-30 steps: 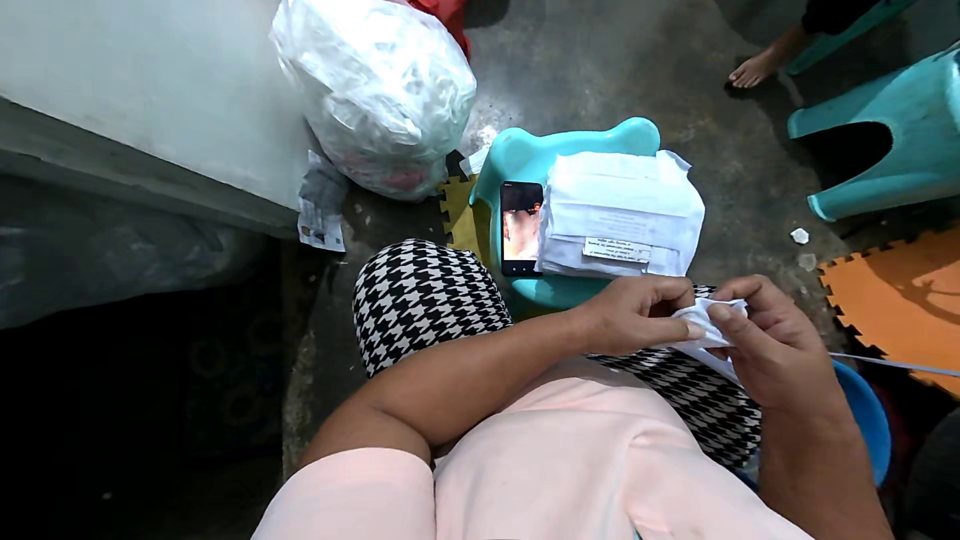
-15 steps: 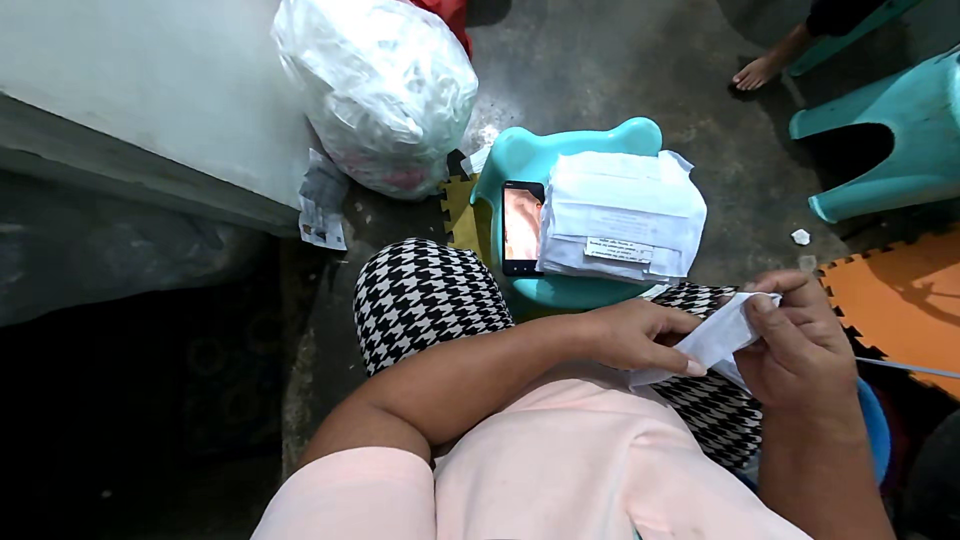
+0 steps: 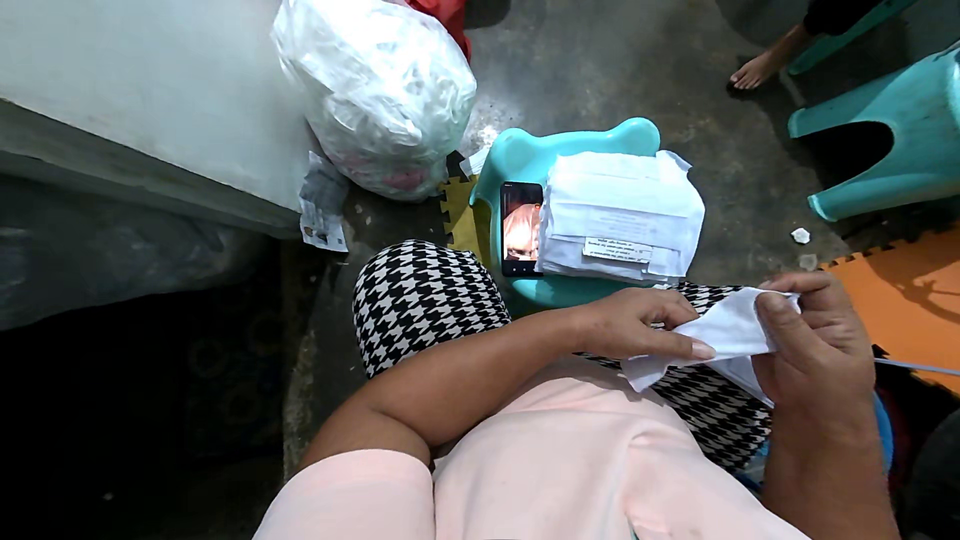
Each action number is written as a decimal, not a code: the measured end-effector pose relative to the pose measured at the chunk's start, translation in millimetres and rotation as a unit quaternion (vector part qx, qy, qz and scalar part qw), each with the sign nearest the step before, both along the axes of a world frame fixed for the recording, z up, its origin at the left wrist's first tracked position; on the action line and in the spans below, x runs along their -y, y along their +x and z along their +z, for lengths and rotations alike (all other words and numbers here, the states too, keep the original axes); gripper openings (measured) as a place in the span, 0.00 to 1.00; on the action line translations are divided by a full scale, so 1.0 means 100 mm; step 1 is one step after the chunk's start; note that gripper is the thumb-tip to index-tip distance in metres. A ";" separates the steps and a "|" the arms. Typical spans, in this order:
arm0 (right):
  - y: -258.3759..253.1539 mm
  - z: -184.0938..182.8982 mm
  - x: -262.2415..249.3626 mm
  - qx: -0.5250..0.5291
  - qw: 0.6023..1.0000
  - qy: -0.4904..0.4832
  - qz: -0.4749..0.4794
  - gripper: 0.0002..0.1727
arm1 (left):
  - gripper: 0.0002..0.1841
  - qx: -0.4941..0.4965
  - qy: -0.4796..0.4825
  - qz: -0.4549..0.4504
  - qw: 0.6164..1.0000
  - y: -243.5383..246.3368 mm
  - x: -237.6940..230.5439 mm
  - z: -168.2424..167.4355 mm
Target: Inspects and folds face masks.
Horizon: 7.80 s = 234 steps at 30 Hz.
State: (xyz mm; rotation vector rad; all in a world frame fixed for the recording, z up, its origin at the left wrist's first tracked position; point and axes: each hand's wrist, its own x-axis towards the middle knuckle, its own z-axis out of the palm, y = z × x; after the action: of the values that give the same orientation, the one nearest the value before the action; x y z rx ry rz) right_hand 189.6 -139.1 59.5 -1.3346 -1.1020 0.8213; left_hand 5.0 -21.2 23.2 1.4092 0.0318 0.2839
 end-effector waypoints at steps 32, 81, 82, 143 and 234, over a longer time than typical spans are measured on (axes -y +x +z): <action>0.16 0.04 0.00 -0.071 0.990 0.038 -0.119 0.07 | 0.04 0.052 -0.260 0.036 0.964 0.00 -0.04 0.07; 0.02 -0.19 -0.07 -0.040 0.994 -0.049 -0.091 0.16 | 0.09 -0.140 -0.053 0.254 0.956 -0.25 0.06 0.05; 0.00 -0.22 -0.08 -0.044 0.994 -0.054 -0.087 0.17 | 0.08 -0.148 -0.051 0.260 0.953 -0.30 0.08 0.05; -0.04 -0.25 -0.77 0.303 0.925 -0.216 -0.078 0.31 | 0.14 -0.496 0.223 0.291 0.787 -0.49 -0.75 0.17; -0.08 -0.15 -0.76 0.363 0.931 -0.045 -0.011 0.09 | 0.20 -0.125 0.422 0.309 0.843 -0.23 -0.80 0.06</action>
State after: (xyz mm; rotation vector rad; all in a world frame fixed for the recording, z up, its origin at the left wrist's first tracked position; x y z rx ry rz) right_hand 181.7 -63.5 44.9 -1.7905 -1.6239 0.3502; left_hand -17.8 58.4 29.6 2.2957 0.6586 0.7023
